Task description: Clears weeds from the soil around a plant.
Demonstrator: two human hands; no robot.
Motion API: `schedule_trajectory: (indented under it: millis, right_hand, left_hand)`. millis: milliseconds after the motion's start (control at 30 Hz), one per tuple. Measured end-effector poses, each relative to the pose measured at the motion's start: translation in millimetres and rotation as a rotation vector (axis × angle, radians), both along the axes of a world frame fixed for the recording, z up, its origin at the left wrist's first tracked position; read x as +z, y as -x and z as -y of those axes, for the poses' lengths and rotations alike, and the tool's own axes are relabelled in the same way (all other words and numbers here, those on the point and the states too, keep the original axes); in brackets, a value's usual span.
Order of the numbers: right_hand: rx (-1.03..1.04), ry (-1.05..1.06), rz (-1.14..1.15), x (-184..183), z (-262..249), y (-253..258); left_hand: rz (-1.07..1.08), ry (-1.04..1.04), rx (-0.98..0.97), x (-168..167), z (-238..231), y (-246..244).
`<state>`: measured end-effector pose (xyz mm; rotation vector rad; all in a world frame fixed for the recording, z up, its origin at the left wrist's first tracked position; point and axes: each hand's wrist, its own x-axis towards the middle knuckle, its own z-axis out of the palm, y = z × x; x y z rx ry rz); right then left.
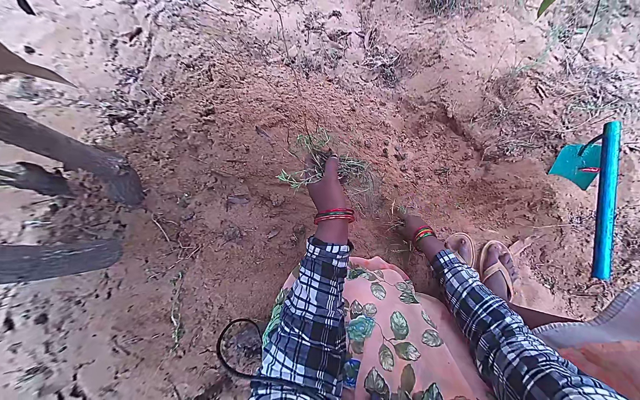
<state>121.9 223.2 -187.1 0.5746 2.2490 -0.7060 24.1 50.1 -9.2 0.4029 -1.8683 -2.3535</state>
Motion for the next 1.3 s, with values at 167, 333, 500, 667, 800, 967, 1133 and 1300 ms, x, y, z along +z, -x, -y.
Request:
schedule_trajectory:
  millis: [167, 333, 500, 667, 800, 967, 1133, 1300]
  right_hand:
    - [-0.106, -0.051, -0.017, 1.2, -40.9, -16.5]
    - [-0.101, 0.080, -0.283, 15.7, 0.7, 11.2]
    - [0.003, 0.147, -0.244, 8.3, 60.6, 43.1]
    - [-0.010, 0.042, -0.158, 6.8, 42.6, 33.7]
    - [-0.295, -0.099, -0.068, 13.7, -25.1, -5.9]
    - [-0.517, -0.207, -0.075, 29.0, -90.4, -35.6]
    - [-0.569, -0.275, -0.236, 30.8, -96.2, -27.4]
    - [-0.329, -0.112, -0.426, 32.4, -46.7, 2.6]
  left_hand:
    - [-0.021, -0.030, -0.007, -1.0, 1.2, 1.9]
    - [0.029, -0.016, -0.024, -2.0, -4.8, -1.3]
    - [0.002, 0.004, -0.016, -3.3, -3.3, -1.7]
    - [-0.031, -0.045, 0.042, -0.1, 2.9, 3.2]
    - [0.045, -0.028, 0.047, 3.5, 2.0, 0.4]
    - [-0.042, 0.005, 0.011, 3.7, -2.3, -1.7]
    - [0.006, 0.048, -0.059, 4.2, 5.0, 1.4]
    - [0.334, 0.335, -0.370, -2.6, -1.8, -3.6]
